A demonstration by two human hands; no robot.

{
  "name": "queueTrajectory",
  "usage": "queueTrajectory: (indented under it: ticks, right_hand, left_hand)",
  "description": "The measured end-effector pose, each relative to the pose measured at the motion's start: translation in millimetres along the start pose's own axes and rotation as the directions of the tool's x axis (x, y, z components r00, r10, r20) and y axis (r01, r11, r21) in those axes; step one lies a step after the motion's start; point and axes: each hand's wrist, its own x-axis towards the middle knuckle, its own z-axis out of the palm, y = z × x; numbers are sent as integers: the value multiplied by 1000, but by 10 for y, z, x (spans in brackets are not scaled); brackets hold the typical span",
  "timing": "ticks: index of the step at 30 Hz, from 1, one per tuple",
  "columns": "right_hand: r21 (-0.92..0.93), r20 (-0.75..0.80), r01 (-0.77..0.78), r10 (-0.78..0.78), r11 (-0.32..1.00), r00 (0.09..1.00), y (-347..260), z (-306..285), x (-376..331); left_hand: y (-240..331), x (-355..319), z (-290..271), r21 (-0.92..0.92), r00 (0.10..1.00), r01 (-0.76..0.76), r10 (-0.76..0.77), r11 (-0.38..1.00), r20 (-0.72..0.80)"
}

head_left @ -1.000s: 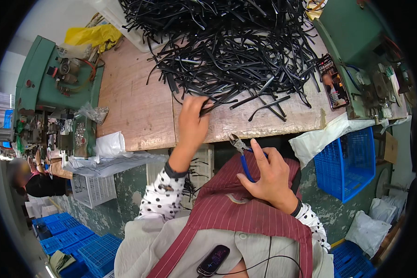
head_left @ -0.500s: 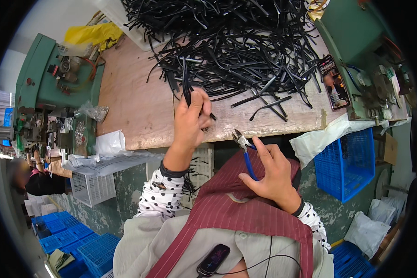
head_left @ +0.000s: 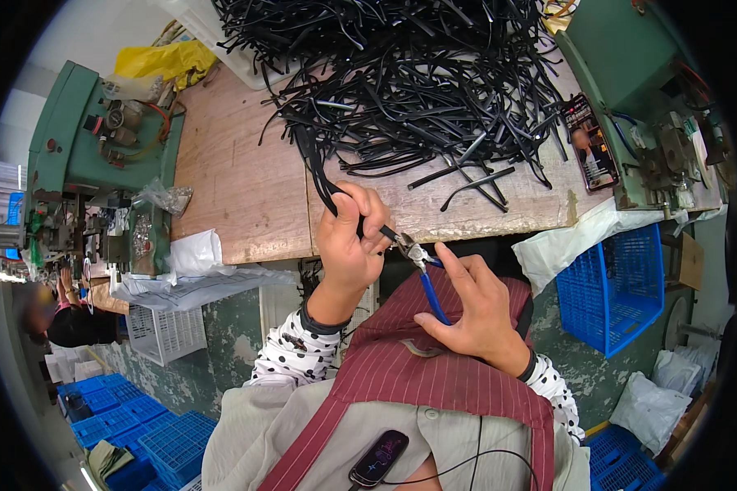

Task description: The person repeatedly picks up black cables from a pile on a wooden table and cuts them with blue-handled pliers. Cut pieces are dropped back onto the table. The camera is head-mounted and shows the hands and work surface throughout.

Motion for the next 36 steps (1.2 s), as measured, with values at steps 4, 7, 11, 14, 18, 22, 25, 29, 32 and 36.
queueTrajectory:
  ticks: [4,7,11,14,18,22,25,29,32,36]
  right_hand:
    - [12,28,-20,19,1000,999,6,21,-4]
    - [19,36,-32,31,999,999,10,57,-28]
    - [23,5,-17,17,1000,1000,31,123,-66]
    - [199,180,-116,80,973,980,21,6,-51]
    - [281,287,-186,103,941,952,43,-125,-9]
    - [-89,105,39,-29,995,994,-15,-95,-3]
    - [-191,80,90,-76,977,994,-27,-85,-7]
    - [-143,96,103,-90,984,991,-4,-52,-35]
    - [-57,125,11,-4,998,992,27,-16,-82]
    - [-138,29,-19,23,990,999,63,117,-112]
  left_hand:
    - [-35,-74,114,107,993,-66,76,992,-91]
    - [-44,-96,158,155,980,-39,68,987,-188]
    - [43,-29,74,124,977,135,-111,983,-183]
    - [105,52,-1,3,971,234,-234,972,-45]
    - [118,64,-27,-128,945,325,-327,937,6]
    - [137,87,-65,-113,917,398,-390,911,84]
    - [149,108,-126,-116,885,454,-432,883,176]
    - [88,75,-201,-157,900,421,-389,894,199]
    - [21,-6,-154,-148,951,309,-308,939,30]
    - [-44,-54,10,4,930,227,-215,974,-298]
